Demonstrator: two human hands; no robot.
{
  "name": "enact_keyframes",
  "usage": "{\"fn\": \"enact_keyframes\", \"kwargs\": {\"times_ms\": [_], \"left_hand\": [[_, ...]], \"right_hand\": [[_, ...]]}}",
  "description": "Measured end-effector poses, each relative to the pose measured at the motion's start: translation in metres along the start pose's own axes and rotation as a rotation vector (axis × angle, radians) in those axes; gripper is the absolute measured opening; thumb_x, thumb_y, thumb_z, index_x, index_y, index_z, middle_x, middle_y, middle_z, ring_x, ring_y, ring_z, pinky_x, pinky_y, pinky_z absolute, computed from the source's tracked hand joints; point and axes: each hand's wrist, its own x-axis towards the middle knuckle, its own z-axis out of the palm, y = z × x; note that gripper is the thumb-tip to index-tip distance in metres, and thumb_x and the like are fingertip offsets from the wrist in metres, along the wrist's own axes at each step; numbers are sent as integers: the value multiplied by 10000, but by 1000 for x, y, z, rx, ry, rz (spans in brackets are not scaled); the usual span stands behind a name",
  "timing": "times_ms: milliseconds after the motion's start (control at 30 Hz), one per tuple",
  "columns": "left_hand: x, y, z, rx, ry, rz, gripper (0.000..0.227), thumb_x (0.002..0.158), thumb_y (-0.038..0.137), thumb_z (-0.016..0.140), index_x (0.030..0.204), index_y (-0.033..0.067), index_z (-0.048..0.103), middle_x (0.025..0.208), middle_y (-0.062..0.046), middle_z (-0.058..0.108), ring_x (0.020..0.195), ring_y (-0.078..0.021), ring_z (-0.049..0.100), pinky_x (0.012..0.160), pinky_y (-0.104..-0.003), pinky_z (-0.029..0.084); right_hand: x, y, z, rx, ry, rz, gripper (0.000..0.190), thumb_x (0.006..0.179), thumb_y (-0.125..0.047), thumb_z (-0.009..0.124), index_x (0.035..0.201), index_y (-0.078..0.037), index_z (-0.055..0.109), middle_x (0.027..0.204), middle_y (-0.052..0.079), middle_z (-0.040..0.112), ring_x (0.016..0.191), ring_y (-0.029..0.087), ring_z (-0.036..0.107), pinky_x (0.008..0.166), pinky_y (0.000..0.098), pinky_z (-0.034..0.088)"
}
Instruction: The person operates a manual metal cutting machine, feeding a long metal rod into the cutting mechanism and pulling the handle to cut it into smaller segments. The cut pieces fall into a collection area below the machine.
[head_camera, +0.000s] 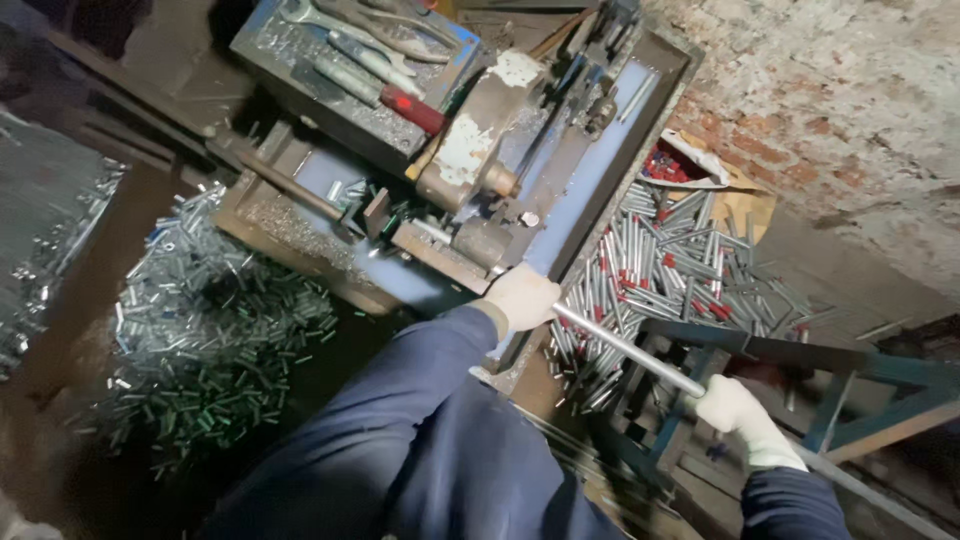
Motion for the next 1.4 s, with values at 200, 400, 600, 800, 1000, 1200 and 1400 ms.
{"fn": "enact_keyframes", "kwargs": {"times_ms": [200, 400, 600, 800, 1000, 1200, 1400], "left_hand": [[8, 3, -1, 18, -8, -22, 290, 849, 461, 728, 908, 178, 713, 858, -71, 791, 825, -283, 771, 854, -483, 524], [17, 3, 12, 39, -22, -40, 335, 836, 522, 739, 910, 196, 735, 887, -50, 799, 874, -278, 777, 898, -509, 529], [30, -1, 16, -22, -103, -64, 393, 873, 540, 720, 968, 159, 730, 938, -79, 799, 912, -301, 776, 967, -592, 520], [39, 2, -48, -13, -393, -63, 321, 1013, 501, 630, 1021, 195, 727, 906, -25, 785, 798, -302, 764, 891, -473, 535], [38, 1, -43, 48, -432, -62, 358, 1046, 538, 567, 1023, 209, 705, 890, -8, 768, 774, -283, 751, 834, -468, 531], [8, 8, -36, -7, -355, -81, 306, 995, 458, 623, 1034, 171, 723, 909, -56, 784, 810, -333, 768, 797, -494, 585], [7, 11, -47, 14, -387, -63, 272, 1020, 426, 614, 1043, 161, 671, 898, -47, 763, 780, -301, 748, 767, -468, 568]], "right_hand": [[45, 31, 28, -7, 76, 11, 531, 739, -390, 663, 1029, 18, 841, 1056, 261, 829, 1117, 388, 790, 945, 486, 625], [48, 35, 16, 68, -6, 9, 475, 767, -339, 623, 1066, -63, 867, 1079, 226, 849, 1153, 369, 778, 979, 471, 615], [105, 72, 41, 79, -49, 14, 489, 758, -333, 599, 1036, -37, 872, 1092, 247, 841, 1154, 383, 771, 996, 503, 600], [55, 33, 9, 14, 17, 45, 473, 793, -347, 635, 1090, -17, 800, 1082, 206, 833, 1019, 356, 806, 933, 401, 613], [21, 61, 41, 125, 296, 92, 613, 890, -503, 626, 1435, -223, 645, 1342, 128, 758, 1242, 384, 712, 1038, 472, 565], [-7, 85, 60, 146, 203, 382, 564, 781, -346, 633, 1320, -302, 794, 1220, 163, 845, 1161, 381, 778, 1028, 415, 585], [1, 71, 44, 34, 74, 278, 542, 807, -426, 634, 1166, -68, 825, 1216, 204, 824, 1147, 384, 782, 993, 427, 604]]}}
